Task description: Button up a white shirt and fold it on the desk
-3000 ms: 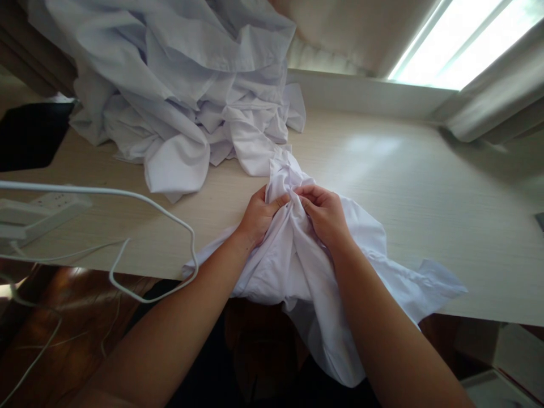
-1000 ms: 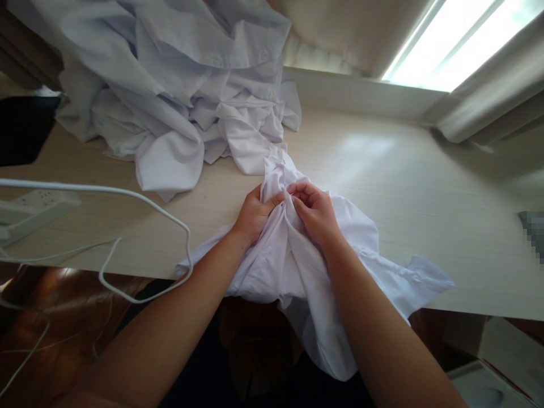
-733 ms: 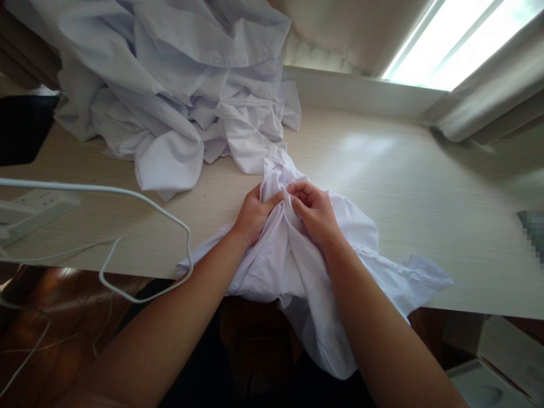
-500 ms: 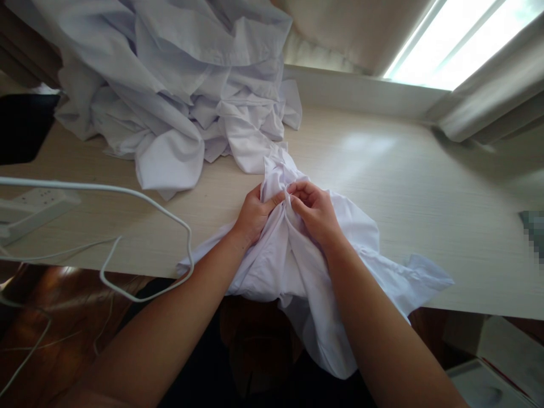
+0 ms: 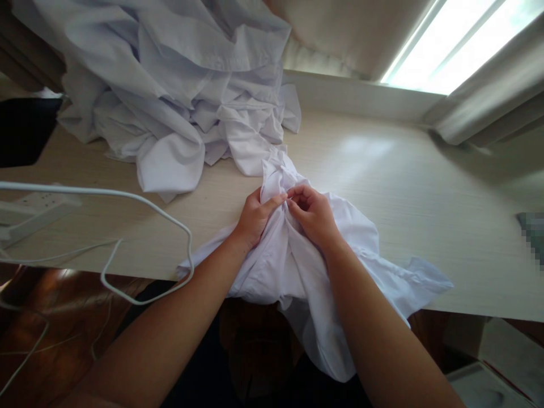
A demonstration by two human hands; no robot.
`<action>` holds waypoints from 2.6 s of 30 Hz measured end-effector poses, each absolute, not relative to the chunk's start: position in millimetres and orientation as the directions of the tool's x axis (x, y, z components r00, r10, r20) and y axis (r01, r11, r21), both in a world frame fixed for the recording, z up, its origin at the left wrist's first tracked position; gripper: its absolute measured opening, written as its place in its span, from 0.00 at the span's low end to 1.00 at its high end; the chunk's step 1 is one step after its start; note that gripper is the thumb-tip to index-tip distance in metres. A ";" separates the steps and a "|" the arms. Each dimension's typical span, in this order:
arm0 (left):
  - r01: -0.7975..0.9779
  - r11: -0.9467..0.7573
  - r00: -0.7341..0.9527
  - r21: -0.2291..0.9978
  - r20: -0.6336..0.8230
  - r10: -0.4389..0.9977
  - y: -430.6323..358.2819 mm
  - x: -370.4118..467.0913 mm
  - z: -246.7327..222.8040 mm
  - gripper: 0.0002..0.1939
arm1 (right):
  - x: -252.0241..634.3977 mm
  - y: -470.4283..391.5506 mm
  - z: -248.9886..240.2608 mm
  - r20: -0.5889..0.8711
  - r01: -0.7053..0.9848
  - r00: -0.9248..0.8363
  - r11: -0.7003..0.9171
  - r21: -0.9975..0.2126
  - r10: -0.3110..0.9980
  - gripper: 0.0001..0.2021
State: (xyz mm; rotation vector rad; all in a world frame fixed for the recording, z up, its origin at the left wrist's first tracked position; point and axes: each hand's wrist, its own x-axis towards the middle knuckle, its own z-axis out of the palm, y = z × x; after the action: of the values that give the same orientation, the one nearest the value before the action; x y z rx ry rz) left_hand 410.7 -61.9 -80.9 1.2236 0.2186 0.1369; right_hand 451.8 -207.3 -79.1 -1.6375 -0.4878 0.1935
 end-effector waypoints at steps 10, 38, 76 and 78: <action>0.000 0.287 0.963 0.958 -0.077 0.257 -59.5 412.3 -85.0 0.17 | 450.8 -208.6 -78.1 0.144 0.175 0.897 -0.037 -0.984 0.418 0.09; -0.116 -0.039 0.953 0.993 0.122 0.278 -60.3 407.7 -73.8 0.14 | 454.6 -209.0 -79.2 0.142 0.210 0.893 -0.116 -0.971 0.426 0.09; -0.054 0.128 0.974 0.990 0.024 0.226 -55.3 409.1 -77.0 0.18 | 450.9 -205.0 -76.7 -0.013 -0.057 0.890 0.083 -0.995 0.456 0.13; -0.041 0.144 0.976 0.989 0.009 0.217 -54.7 409.0 -76.9 0.18 | 450.6 -205.2 -75.6 -0.009 -0.060 0.887 0.096 -0.994 0.462 0.14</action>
State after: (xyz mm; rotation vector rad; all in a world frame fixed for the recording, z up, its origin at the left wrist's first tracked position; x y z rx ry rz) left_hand 409.0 -54.7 -76.9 1.4159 0.1481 0.1865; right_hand 450.6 -205.2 -75.6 -1.4294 -0.3418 0.3980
